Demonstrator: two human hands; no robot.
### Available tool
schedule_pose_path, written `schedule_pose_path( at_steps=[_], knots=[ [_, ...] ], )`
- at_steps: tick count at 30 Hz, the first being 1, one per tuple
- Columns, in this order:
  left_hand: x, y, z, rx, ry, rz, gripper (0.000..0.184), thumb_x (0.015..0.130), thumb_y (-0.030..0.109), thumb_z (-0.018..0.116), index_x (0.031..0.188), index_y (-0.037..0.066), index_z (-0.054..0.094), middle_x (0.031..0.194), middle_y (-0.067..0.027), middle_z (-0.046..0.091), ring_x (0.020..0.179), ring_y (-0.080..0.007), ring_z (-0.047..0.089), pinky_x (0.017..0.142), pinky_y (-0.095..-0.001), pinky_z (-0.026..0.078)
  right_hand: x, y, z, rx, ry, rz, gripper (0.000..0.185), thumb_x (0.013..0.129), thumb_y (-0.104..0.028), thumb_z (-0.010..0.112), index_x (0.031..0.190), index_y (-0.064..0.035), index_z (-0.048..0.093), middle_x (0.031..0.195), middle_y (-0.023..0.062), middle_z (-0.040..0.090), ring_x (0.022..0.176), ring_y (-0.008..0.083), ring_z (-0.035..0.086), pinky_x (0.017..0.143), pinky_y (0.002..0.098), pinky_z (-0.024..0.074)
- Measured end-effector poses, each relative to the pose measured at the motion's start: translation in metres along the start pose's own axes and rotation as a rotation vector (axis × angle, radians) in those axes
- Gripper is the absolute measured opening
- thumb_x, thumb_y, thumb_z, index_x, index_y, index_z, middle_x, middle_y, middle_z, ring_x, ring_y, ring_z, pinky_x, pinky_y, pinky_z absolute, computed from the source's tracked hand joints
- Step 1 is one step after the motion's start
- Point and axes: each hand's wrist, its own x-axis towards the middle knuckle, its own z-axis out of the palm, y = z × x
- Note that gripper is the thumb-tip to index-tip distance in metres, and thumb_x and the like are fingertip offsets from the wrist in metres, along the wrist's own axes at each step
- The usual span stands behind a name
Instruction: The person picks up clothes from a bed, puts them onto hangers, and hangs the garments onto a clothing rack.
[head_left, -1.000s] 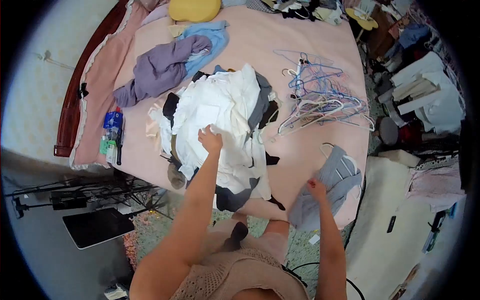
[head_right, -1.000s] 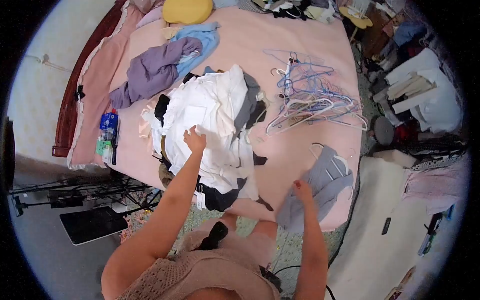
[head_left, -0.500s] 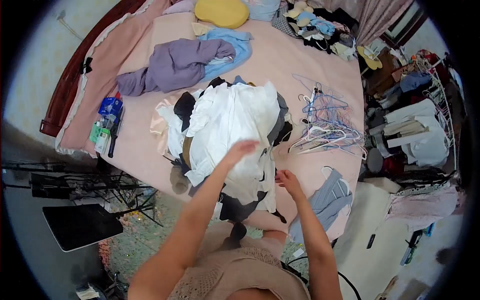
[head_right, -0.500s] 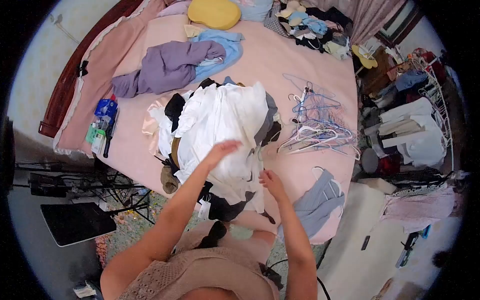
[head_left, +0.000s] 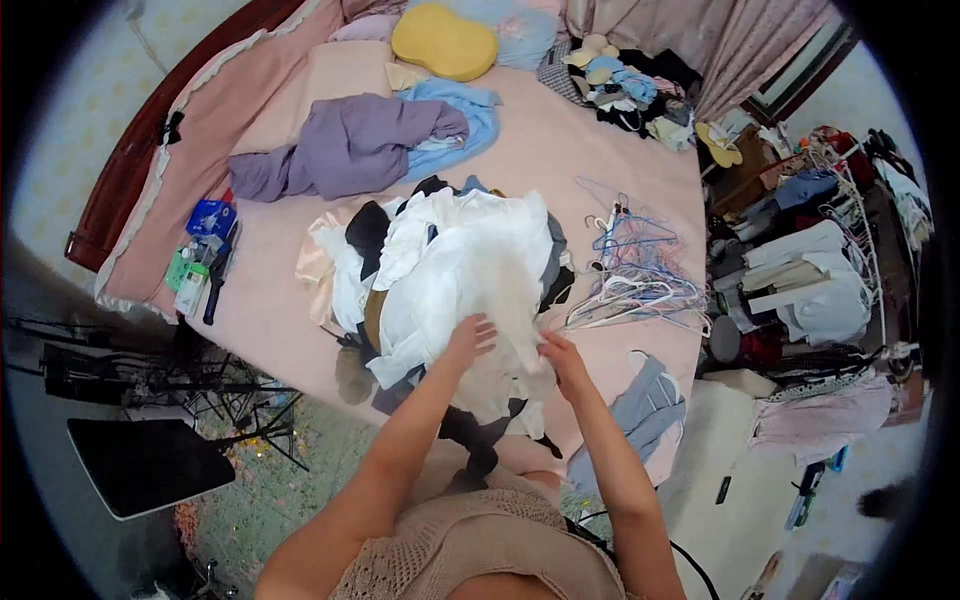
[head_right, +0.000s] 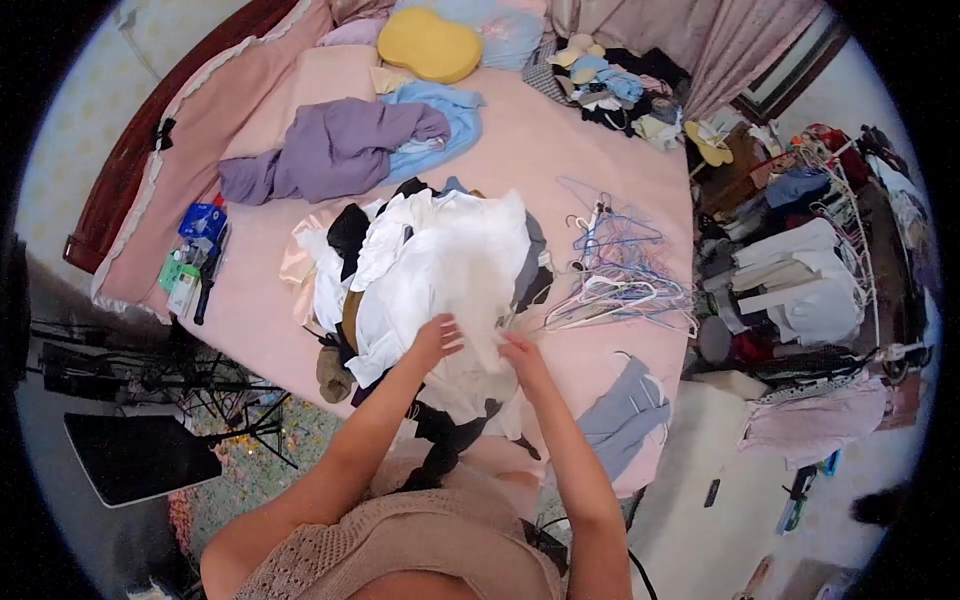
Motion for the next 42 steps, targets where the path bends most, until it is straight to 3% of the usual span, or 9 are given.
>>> schedule_pose_path(
  at_steps=[2,4,9,14,26,34,38,40,42],
  knots=[
    [0.005,0.020,0.015,-0.005,0.065,-0.022,0.041,0.088,0.038,0.047,0.117,0.009,0.051,0.103,-0.0083,0.060,0.100,-0.0242,0.056,0.090,-0.0424,0.043,-0.026,-0.006,-0.004,-0.133,-0.161,0.051,0.030,0.080,-0.012,0.056,0.108,-0.0009,0.058,0.096,0.0030,0.062,0.088,0.0103,0.056,0.077,0.0239,0.0446],
    [0.018,0.030,0.016,-0.348,-0.366,-0.129,0.041,0.089,0.033,0.047,0.117,0.003,0.050,0.109,-0.0120,0.059,0.103,-0.0265,0.056,0.089,-0.0435,0.044,-0.050,-0.009,-0.010,-0.243,-0.285,0.040,0.026,0.081,-0.012,0.056,0.104,-0.0004,0.060,0.096,0.0026,0.062,0.089,0.0103,0.056,0.079,0.0241,0.0440],
    [0.018,0.012,0.045,-0.128,-0.224,-0.097,0.031,0.087,0.019,0.050,0.109,-0.002,0.055,0.103,-0.0148,0.061,0.090,-0.0255,0.062,0.078,-0.0382,0.052,-0.077,-0.019,-0.027,-0.372,-0.564,0.033,0.027,0.087,-0.025,0.052,0.098,-0.0018,0.062,0.097,0.0042,0.061,0.093,0.0125,0.055,0.084,0.0262,0.0408],
    [-0.078,0.034,0.088,0.102,-0.632,-0.187,0.029,0.077,0.009,0.055,0.105,0.000,0.058,0.091,-0.0095,0.063,0.078,-0.0197,0.063,0.069,-0.0342,0.053,-0.076,-0.040,-0.049,-0.229,0.365,-0.154,0.036,0.091,-0.032,0.047,0.113,-0.0042,0.054,0.103,0.0064,0.061,0.097,0.0144,0.056,0.086,0.0255,0.0411],
    [-0.140,0.067,0.164,0.359,-0.857,-0.131,0.032,0.072,0.013,0.062,0.101,0.003,0.061,0.090,-0.0090,0.064,0.078,-0.0183,0.062,0.069,-0.0306,0.051,-0.127,-0.074,-0.042,0.152,0.001,-0.438,0.046,0.084,-0.006,0.054,0.128,-0.0073,0.044,0.116,0.0027,0.054,0.083,0.0089,0.054,0.074,0.0186,0.0429],
    [-0.147,0.070,0.200,0.623,-0.895,-0.056,0.029,0.075,0.018,0.064,0.099,0.004,0.063,0.090,-0.0055,0.064,0.080,-0.0163,0.062,0.072,-0.0295,0.049,-0.148,-0.078,-0.078,-0.716,0.278,-1.036,0.027,0.077,-0.012,0.063,0.102,-0.0036,0.058,0.098,0.0061,0.053,0.092,0.0148,0.052,0.083,0.0276,0.0416],
    [-0.160,0.075,0.226,1.291,-0.587,0.402,0.049,0.076,0.033,0.068,0.109,-0.001,0.058,0.100,-0.0114,0.062,0.092,-0.0203,0.059,0.082,-0.0324,0.046,-0.172,-0.105,-0.081,-0.434,0.516,-0.851,0.011,0.073,-0.008,0.058,0.077,-0.0027,0.049,0.067,0.0001,0.045,0.062,0.0098,0.040,0.056,0.0254,0.0360],
    [-0.161,0.053,0.237,1.243,-0.695,1.047,0.063,0.074,0.038,0.069,0.118,-0.003,0.050,0.112,-0.0168,0.057,0.103,-0.0251,0.055,0.088,-0.0350,0.043,-0.173,-0.119,-0.073,-0.413,0.526,-0.893,0.014,0.073,-0.008,0.055,0.070,-0.0040,0.042,0.060,-0.0023,0.039,0.058,0.0082,0.036,0.052,0.0256,0.0339],
    [-0.186,0.033,0.247,1.235,-0.954,0.910,0.070,0.070,0.036,0.072,0.124,0.001,0.044,0.114,-0.0203,0.054,0.107,-0.0310,0.053,0.089,-0.0372,0.042,-0.174,-0.129,-0.065,-0.648,0.489,-0.921,0.015,0.073,-0.008,0.056,0.069,-0.0045,0.041,0.061,-0.0024,0.040,0.059,0.0070,0.037,0.052,0.0243,0.0337]
  ],
)
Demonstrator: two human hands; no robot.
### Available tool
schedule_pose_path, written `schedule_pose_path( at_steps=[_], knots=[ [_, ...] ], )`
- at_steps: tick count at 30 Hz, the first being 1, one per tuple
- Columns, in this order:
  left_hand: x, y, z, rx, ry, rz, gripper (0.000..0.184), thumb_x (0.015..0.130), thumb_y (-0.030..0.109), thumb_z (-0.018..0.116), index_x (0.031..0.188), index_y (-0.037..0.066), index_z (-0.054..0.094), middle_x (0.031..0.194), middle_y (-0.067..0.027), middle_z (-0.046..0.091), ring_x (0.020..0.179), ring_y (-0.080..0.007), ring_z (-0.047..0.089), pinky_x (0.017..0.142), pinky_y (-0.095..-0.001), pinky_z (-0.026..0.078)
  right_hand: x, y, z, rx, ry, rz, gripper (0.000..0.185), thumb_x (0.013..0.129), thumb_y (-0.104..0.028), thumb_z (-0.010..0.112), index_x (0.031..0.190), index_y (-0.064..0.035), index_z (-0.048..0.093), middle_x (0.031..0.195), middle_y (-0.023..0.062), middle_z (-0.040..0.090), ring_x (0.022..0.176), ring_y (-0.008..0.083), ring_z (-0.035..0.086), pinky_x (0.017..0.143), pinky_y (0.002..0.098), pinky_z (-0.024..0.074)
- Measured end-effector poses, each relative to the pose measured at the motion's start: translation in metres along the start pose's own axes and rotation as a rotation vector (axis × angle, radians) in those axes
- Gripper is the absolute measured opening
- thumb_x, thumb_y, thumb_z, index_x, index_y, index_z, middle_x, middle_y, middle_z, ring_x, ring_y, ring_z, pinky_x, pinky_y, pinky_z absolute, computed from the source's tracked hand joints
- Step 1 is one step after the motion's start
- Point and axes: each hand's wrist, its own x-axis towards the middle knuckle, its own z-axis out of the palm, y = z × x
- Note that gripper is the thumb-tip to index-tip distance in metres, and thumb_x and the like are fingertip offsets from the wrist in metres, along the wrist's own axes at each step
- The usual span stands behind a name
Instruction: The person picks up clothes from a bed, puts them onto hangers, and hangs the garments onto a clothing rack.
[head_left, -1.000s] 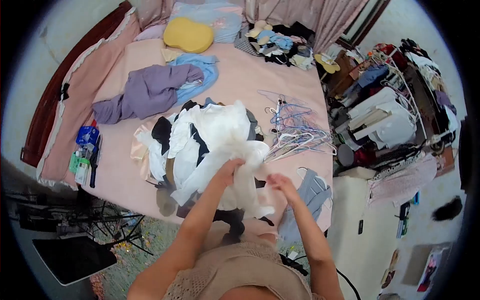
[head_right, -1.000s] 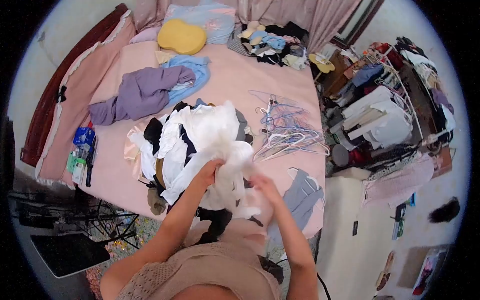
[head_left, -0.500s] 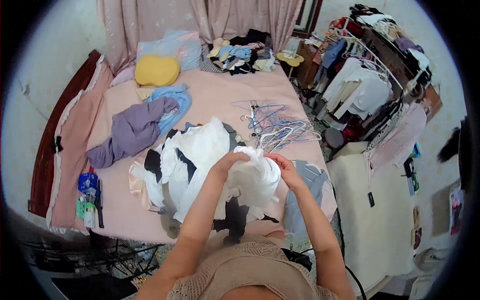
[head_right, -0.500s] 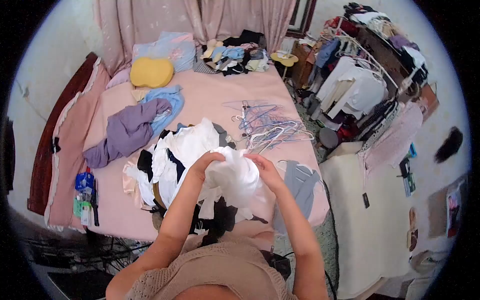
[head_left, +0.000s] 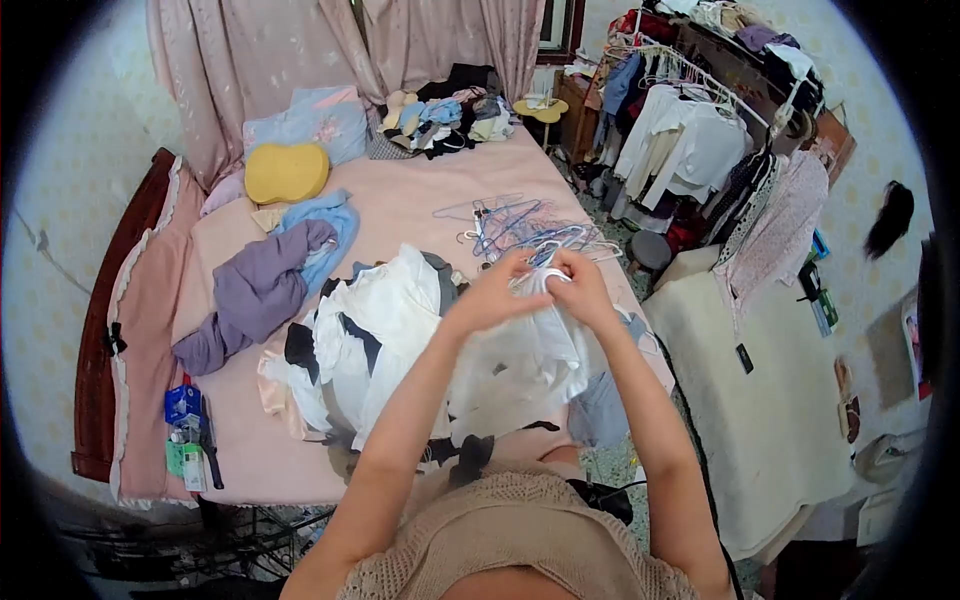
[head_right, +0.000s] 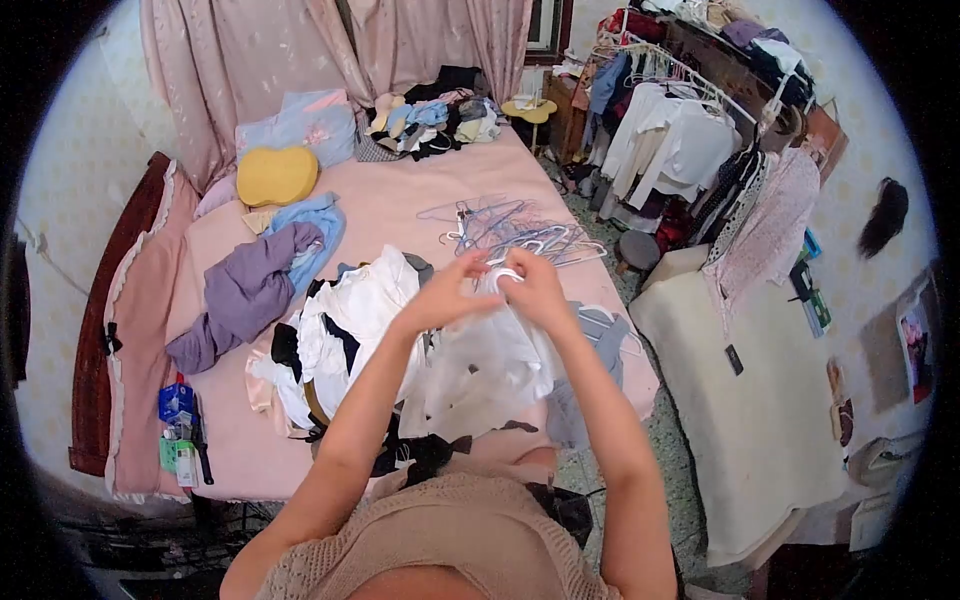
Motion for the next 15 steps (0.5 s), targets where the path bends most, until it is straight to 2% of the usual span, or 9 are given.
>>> schedule_pose_path(
  at_steps=[2,3,5,6,8,9,12,14,15],
  knots=[
    [0.004,0.012,0.012,0.101,-0.040,0.105,0.051,0.072,0.027,0.069,0.114,0.004,0.052,0.102,-0.0197,0.060,0.097,-0.0322,0.058,0.082,-0.0367,0.045,0.004,-0.009,-0.001,-0.020,-0.004,0.027,0.016,0.071,-0.007,0.058,0.069,-0.0050,0.042,0.060,-0.0030,0.042,0.058,0.0055,0.038,0.052,0.0233,0.0337],
    [0.007,0.010,0.014,0.100,-0.039,0.104,0.051,0.072,0.027,0.069,0.114,0.004,0.052,0.102,-0.0197,0.060,0.097,-0.0322,0.058,0.082,-0.0367,0.045,0.006,-0.022,-0.005,0.039,-0.025,0.092,0.017,0.070,-0.006,0.060,0.068,-0.0052,0.043,0.060,-0.0030,0.044,0.058,0.0053,0.040,0.051,0.0232,0.0341],
    [0.016,0.004,0.016,0.346,0.136,-0.122,0.031,0.073,0.018,0.064,0.100,0.004,0.057,0.088,-0.0176,0.062,0.085,-0.0324,0.060,0.073,-0.0370,0.046,0.012,-0.024,-0.016,0.078,-0.051,0.150,0.020,0.067,-0.007,0.066,0.067,-0.0058,0.046,0.060,-0.0032,0.047,0.056,0.0053,0.042,0.051,0.0221,0.0349],
    [0.019,0.003,0.015,0.344,0.131,-0.121,0.031,0.073,0.018,0.064,0.100,0.004,0.057,0.088,-0.0176,0.062,0.085,-0.0324,0.060,0.073,-0.0370,0.046,0.012,-0.023,-0.022,0.077,-0.047,0.153,0.020,0.067,-0.007,0.066,0.067,-0.0058,0.046,0.060,-0.0032,0.047,0.056,0.0053,0.042,0.051,0.0221,0.0349],
    [0.022,-0.001,0.008,0.180,0.171,-0.139,0.023,0.076,0.011,0.060,0.097,0.005,0.061,0.081,-0.0128,0.064,0.076,-0.0216,0.062,0.069,-0.0315,0.046,0.011,-0.021,-0.031,-0.068,-0.115,0.188,0.021,0.068,-0.011,0.070,0.069,-0.0061,0.049,0.060,-0.0043,0.047,0.056,0.0049,0.041,0.050,0.0209,0.0337],
    [0.025,-0.002,0.004,0.127,0.177,-0.124,0.021,0.075,0.011,0.062,0.094,0.004,0.061,0.079,-0.0118,0.064,0.073,-0.0206,0.061,0.066,-0.0296,0.046,0.011,-0.014,-0.033,-0.045,-0.145,0.215,0.017,0.070,-0.015,0.073,0.074,-0.0064,0.059,0.063,-0.0072,0.049,0.055,0.0020,0.040,0.048,0.0201,0.0294],
    [0.032,-0.001,-0.006,0.330,0.186,-0.012,0.018,0.072,0.018,0.066,0.084,0.005,0.062,0.076,-0.0122,0.062,0.072,-0.0254,0.060,0.065,-0.0337,0.046,0.009,-0.008,-0.047,0.002,-0.223,0.417,0.022,0.071,-0.022,0.075,0.069,-0.0074,0.059,0.062,-0.0081,0.050,0.056,0.0011,0.040,0.050,0.0188,0.0313],
    [0.036,0.004,-0.008,0.300,0.183,-0.061,0.018,0.069,0.020,0.067,0.078,0.005,0.063,0.073,-0.0108,0.061,0.071,-0.0239,0.060,0.065,-0.0330,0.046,0.007,-0.018,-0.048,0.022,-0.211,0.438,0.023,0.076,-0.027,0.072,0.069,-0.0074,0.062,0.064,-0.0075,0.054,0.058,0.0010,0.043,0.051,0.0184,0.0348],
    [0.037,0.008,-0.008,0.279,0.151,-0.059,0.019,0.068,0.020,0.067,0.078,0.004,0.063,0.073,-0.0107,0.061,0.070,-0.0238,0.059,0.064,-0.0329,0.046,0.007,-0.020,-0.046,0.174,-0.178,0.486,0.023,0.078,-0.027,0.069,0.073,-0.0057,0.064,0.065,-0.0063,0.055,0.058,0.0020,0.045,0.053,0.0189,0.0362]
  ],
)
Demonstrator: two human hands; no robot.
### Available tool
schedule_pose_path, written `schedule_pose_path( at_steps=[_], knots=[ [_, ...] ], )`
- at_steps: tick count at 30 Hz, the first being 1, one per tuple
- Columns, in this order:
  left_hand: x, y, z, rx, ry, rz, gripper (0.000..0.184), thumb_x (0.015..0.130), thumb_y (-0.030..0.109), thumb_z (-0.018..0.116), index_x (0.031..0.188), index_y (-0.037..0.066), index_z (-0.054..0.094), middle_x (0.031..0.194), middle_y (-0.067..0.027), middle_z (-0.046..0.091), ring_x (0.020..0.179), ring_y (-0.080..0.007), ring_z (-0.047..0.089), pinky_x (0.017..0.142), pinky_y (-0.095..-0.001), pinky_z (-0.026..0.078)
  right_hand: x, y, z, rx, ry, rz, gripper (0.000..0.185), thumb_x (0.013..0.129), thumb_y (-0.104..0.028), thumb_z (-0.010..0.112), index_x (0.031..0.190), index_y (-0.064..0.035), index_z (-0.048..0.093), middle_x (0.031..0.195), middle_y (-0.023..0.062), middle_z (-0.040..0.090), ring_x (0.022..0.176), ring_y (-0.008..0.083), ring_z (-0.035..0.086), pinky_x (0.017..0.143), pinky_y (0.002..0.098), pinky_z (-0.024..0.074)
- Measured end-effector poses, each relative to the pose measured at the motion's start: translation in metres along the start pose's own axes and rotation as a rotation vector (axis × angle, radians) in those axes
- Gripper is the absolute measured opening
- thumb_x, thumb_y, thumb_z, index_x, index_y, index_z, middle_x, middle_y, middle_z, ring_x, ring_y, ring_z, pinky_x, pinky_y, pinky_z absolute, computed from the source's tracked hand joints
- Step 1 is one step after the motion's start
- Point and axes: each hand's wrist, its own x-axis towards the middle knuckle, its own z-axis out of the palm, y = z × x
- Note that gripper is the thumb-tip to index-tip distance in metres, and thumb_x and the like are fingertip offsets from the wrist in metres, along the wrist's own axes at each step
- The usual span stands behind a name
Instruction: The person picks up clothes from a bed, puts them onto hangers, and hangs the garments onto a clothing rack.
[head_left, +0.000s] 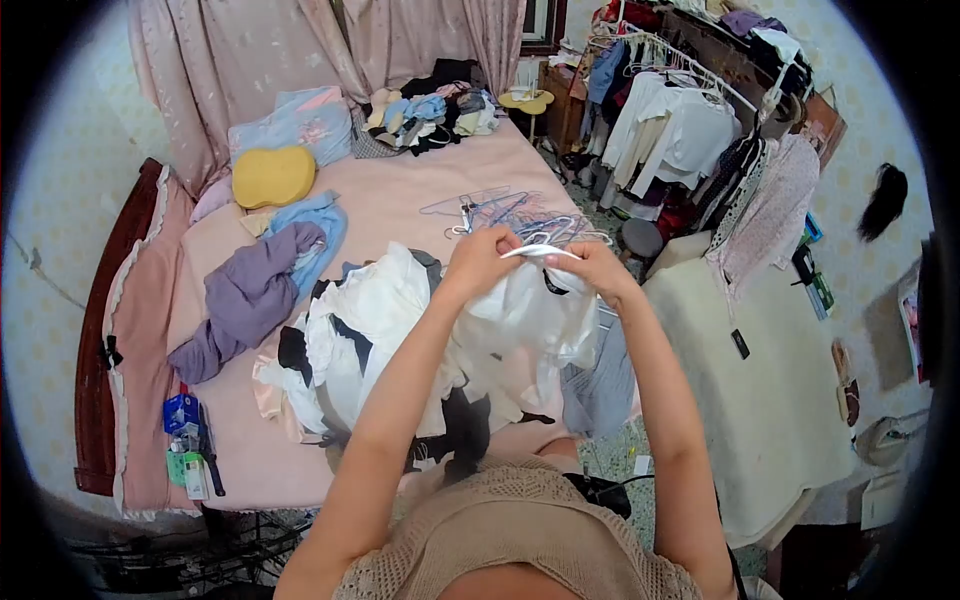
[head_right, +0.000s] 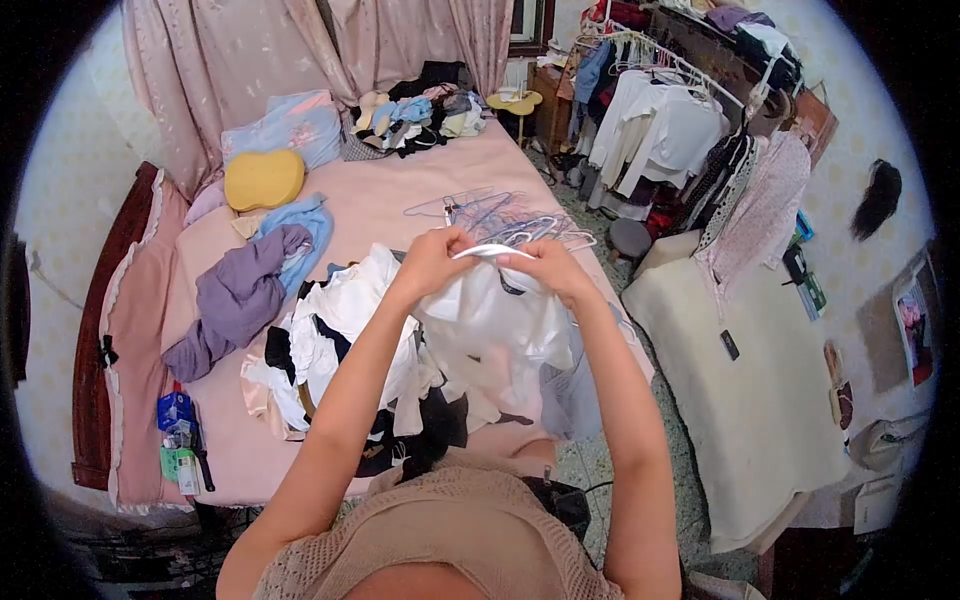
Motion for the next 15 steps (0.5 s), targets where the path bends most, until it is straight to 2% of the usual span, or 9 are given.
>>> schedule_pose_path(
  at_steps=[1,2,4,5,7,8,10,14,15],
  knots=[
    [0.001,0.003,-0.001,-0.019,-0.033,0.005,0.020,0.068,0.021,0.066,0.077,0.004,0.064,0.073,-0.0106,0.061,0.069,-0.0237,0.059,0.064,-0.0327,0.046,0.000,-0.001,0.002,0.159,-0.001,0.032,0.024,0.081,-0.028,0.066,0.076,-0.0040,0.067,0.065,-0.0051,0.056,0.059,0.0031,0.047,0.054,0.0193,0.0375],
    [0.001,0.007,-0.001,-0.018,-0.036,0.005,0.020,0.068,0.021,0.066,0.077,0.004,0.064,0.073,-0.0106,0.061,0.069,-0.0237,0.059,0.064,-0.0327,0.046,0.002,-0.001,0.003,0.162,0.000,0.033,0.024,0.081,-0.028,0.066,0.076,-0.0040,0.067,0.065,-0.0051,0.056,0.059,0.0031,0.047,0.054,0.0193,0.0375],
    [0.001,0.012,0.002,0.028,-0.112,0.067,0.021,0.071,0.019,0.063,0.076,0.000,0.057,0.067,-0.0062,0.056,0.060,-0.0160,0.052,0.058,-0.0289,0.043,0.006,-0.002,0.004,0.186,0.007,-0.013,0.031,0.086,-0.032,0.060,0.079,-0.0026,0.067,0.069,-0.0025,0.060,0.061,0.0039,0.051,0.056,0.0200,0.0403],
    [0.002,0.012,0.006,0.028,-0.117,0.068,0.021,0.071,0.019,0.063,0.076,0.000,0.057,0.067,-0.0062,0.056,0.060,-0.0160,0.052,0.058,-0.0289,0.043,0.006,-0.003,0.004,0.189,0.011,-0.012,0.031,0.086,-0.032,0.060,0.079,-0.0026,0.067,0.069,-0.0025,0.060,0.061,0.0039,0.051,0.056,0.0200,0.0403],
    [0.003,0.011,0.013,-0.163,-0.154,-0.014,0.020,0.071,0.018,0.060,0.079,0.000,0.056,0.065,-0.0049,0.054,0.059,-0.0148,0.049,0.057,-0.0278,0.042,0.008,-0.005,0.002,0.282,-0.031,0.032,0.034,0.088,-0.034,0.057,0.080,-0.0024,0.067,0.072,-0.0016,0.061,0.063,0.0046,0.053,0.056,0.0214,0.0415],
    [0.003,0.012,0.017,-0.164,-0.154,-0.011,0.020,0.071,0.018,0.060,0.079,0.000,0.056,0.065,-0.0049,0.054,0.059,-0.0148,0.049,0.057,-0.0278,0.042,0.009,-0.005,0.002,0.280,-0.029,0.031,0.034,0.088,-0.034,0.057,0.080,-0.0024,0.067,0.072,-0.0016,0.061,0.063,0.0046,0.053,0.056,0.0214,0.0415],
    [-0.002,0.018,0.020,-0.137,-0.067,0.126,0.023,0.072,0.018,0.060,0.085,0.000,0.056,0.068,-0.0054,0.055,0.062,-0.0113,0.050,0.058,-0.0260,0.042,0.009,-0.005,0.003,0.238,-0.007,0.013,0.035,0.089,-0.035,0.056,0.081,-0.0024,0.067,0.073,-0.0013,0.061,0.063,0.0051,0.053,0.057,0.0213,0.0420],
    [0.002,0.011,0.009,-0.126,-0.174,-0.005,0.022,0.075,0.016,0.058,0.090,0.000,0.056,0.073,-0.0036,0.057,0.067,-0.0085,0.050,0.062,-0.0251,0.042,0.007,-0.009,0.007,0.260,-0.007,0.001,0.035,0.089,-0.034,0.055,0.082,-0.0023,0.067,0.073,-0.0007,0.062,0.063,0.0054,0.054,0.057,0.0211,0.0423],
    [0.006,-0.003,0.009,-0.269,-0.266,0.004,0.020,0.078,0.014,0.055,0.093,0.001,0.055,0.078,-0.0024,0.058,0.070,-0.0078,0.050,0.064,-0.0248,0.042,0.005,-0.010,0.006,0.276,-0.002,0.001,0.034,0.089,-0.034,0.056,0.082,-0.0021,0.067,0.074,-0.0002,0.062,0.063,0.0057,0.055,0.057,0.0212,0.0426]
  ],
)
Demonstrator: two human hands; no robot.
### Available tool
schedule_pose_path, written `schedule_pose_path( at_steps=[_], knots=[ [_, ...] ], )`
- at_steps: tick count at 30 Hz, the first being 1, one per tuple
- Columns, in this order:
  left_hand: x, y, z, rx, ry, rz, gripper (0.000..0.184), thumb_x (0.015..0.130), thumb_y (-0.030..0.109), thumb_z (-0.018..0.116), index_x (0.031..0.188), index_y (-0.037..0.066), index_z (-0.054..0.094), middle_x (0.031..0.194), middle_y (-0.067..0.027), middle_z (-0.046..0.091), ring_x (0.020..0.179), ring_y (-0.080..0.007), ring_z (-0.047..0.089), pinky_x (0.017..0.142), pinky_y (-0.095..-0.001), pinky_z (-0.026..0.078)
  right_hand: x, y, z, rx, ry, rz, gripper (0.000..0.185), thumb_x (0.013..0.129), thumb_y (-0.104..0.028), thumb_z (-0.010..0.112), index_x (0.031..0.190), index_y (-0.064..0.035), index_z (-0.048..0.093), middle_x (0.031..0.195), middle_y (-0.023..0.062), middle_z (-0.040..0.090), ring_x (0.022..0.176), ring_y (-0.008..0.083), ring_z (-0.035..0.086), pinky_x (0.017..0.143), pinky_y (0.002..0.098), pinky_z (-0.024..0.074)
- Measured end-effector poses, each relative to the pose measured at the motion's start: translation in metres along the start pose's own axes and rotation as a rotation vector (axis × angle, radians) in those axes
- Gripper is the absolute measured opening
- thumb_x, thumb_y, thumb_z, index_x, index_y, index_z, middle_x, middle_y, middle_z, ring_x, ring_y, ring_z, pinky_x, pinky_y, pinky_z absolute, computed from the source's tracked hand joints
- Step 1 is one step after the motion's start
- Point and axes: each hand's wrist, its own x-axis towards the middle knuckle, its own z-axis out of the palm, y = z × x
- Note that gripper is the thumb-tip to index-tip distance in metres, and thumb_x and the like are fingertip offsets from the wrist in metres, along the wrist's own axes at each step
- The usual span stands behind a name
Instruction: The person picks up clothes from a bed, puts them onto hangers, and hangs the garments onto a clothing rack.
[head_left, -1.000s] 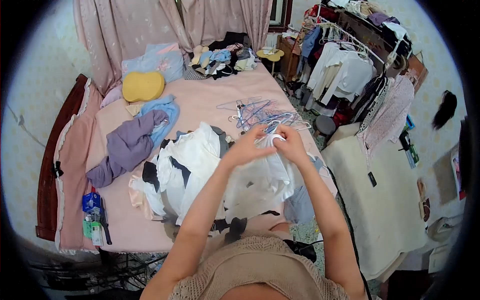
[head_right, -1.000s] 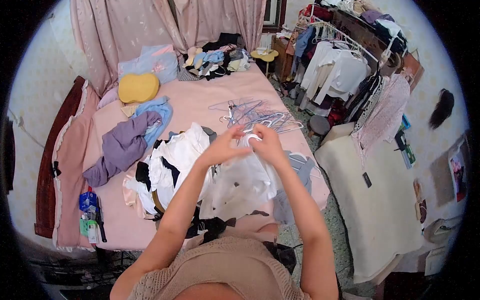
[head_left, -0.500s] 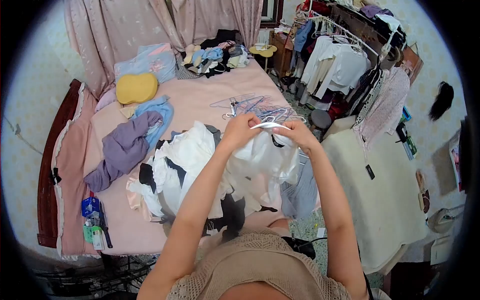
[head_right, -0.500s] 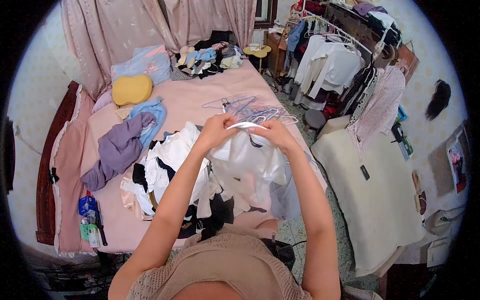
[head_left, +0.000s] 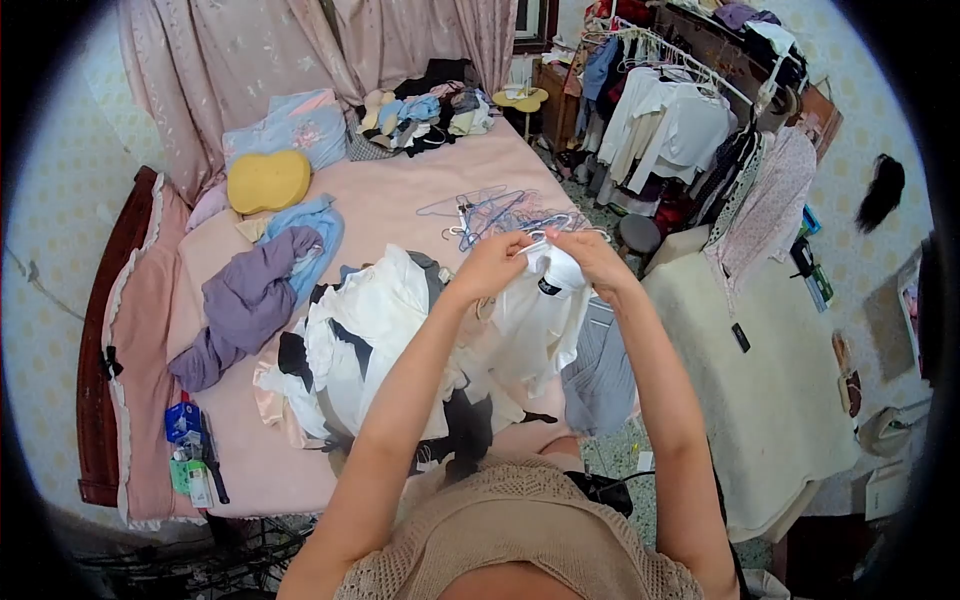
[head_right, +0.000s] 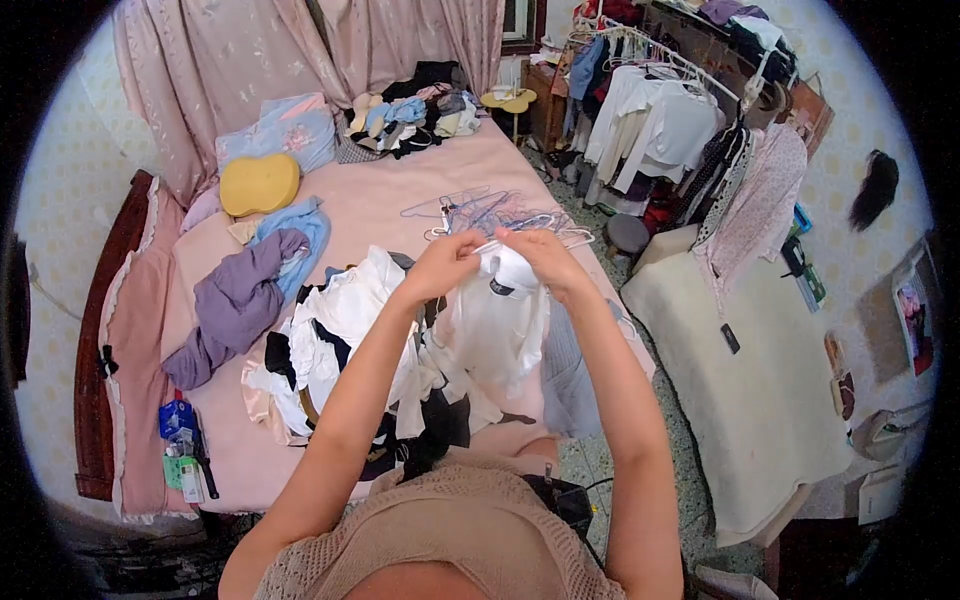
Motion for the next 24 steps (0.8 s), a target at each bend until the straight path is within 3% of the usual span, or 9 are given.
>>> schedule_pose_path(
  at_steps=[5,8,11,13,14,16,17,22,24],
  knots=[
    [-0.001,-0.020,-0.005,-0.340,-0.186,-0.025,0.019,0.085,0.012,0.049,0.101,0.002,0.053,0.089,0.0011,0.057,0.077,-0.0084,0.050,0.072,-0.0240,0.041,0.005,0.008,-0.002,0.124,0.030,0.009,0.033,0.089,-0.032,0.056,0.082,-0.0017,0.067,0.075,0.0018,0.064,0.064,0.0068,0.057,0.057,0.0215,0.0436],
    [-0.003,-0.014,0.002,-0.337,-0.059,0.115,0.019,0.086,0.015,0.049,0.099,0.003,0.055,0.074,0.0024,0.054,0.067,-0.0071,0.048,0.063,-0.0218,0.040,0.007,0.007,-0.001,0.108,0.023,0.055,0.033,0.089,-0.032,0.055,0.082,-0.0018,0.066,0.076,0.0024,0.064,0.064,0.0076,0.058,0.057,0.0216,0.0440],
    [-0.008,-0.006,0.001,-0.137,-0.057,0.128,0.023,0.086,0.024,0.052,0.096,0.003,0.056,0.076,-0.0050,0.059,0.069,-0.0137,0.055,0.064,-0.0269,0.043,0.005,0.005,0.002,0.142,0.041,0.066,0.034,0.089,-0.033,0.055,0.082,-0.0021,0.066,0.075,0.0025,0.064,0.063,0.0075,0.057,0.057,0.0217,0.0435],
    [-0.018,0.002,-0.006,0.461,-0.095,0.236,0.025,0.083,0.027,0.054,0.092,0.003,0.059,0.080,-0.0143,0.063,0.074,-0.0266,0.061,0.066,-0.0358,0.046,0.004,0.007,0.002,0.069,0.040,0.064,0.033,0.085,-0.035,0.060,0.078,-0.0034,0.065,0.073,0.0016,0.063,0.064,0.0085,0.056,0.057,0.0233,0.0435],
    [-0.018,-0.001,-0.008,0.459,-0.093,0.235,0.025,0.083,0.027,0.054,0.092,0.003,0.059,0.080,-0.0143,0.063,0.074,-0.0266,0.061,0.066,-0.0358,0.046,0.004,0.009,0.002,0.067,0.039,0.065,0.033,0.085,-0.035,0.060,0.078,-0.0034,0.065,0.073,0.0016,0.063,0.064,0.0085,0.056,0.057,0.0233,0.0435],
    [-0.013,-0.004,-0.013,0.584,0.089,0.071,0.021,0.079,0.023,0.054,0.089,0.006,0.062,0.083,-0.0190,0.062,0.081,-0.0349,0.060,0.068,-0.0431,0.046,0.005,0.011,0.003,-0.733,0.015,-0.229,0.035,0.079,-0.037,0.066,0.072,-0.0038,0.060,0.069,0.0026,0.060,0.067,0.0109,0.056,0.058,0.0263,0.0434],
    [-0.013,-0.005,-0.013,0.567,0.172,0.083,0.019,0.076,0.017,0.052,0.090,0.009,0.063,0.080,-0.0163,0.063,0.079,-0.0347,0.060,0.067,-0.0442,0.047,0.002,0.016,0.006,-0.870,0.026,-0.294,0.030,0.074,-0.030,0.068,0.070,-0.0032,0.054,0.069,0.0086,0.059,0.070,0.0203,0.060,0.061,0.0333,0.0457],
    [-0.019,0.004,-0.011,0.642,0.484,0.086,0.020,0.077,0.014,0.050,0.092,0.010,0.063,0.083,-0.0149,0.064,0.078,-0.0337,0.061,0.066,-0.0444,0.047,0.003,0.034,0.007,-1.221,0.484,-0.237,0.012,0.071,-0.012,0.059,0.082,-0.0071,0.060,0.083,0.0143,0.062,0.076,0.0326,0.060,0.065,0.0416,0.0473],
    [-0.021,0.001,-0.015,0.641,0.577,0.046,0.021,0.078,0.013,0.050,0.094,0.010,0.062,0.085,-0.0146,0.064,0.078,-0.0335,0.061,0.066,-0.0444,0.047,-0.002,0.031,-0.002,-1.243,0.734,-0.497,0.011,0.073,-0.013,0.056,0.082,-0.0065,0.059,0.082,0.0153,0.062,0.076,0.0329,0.061,0.064,0.0425,0.0476]
  ],
)
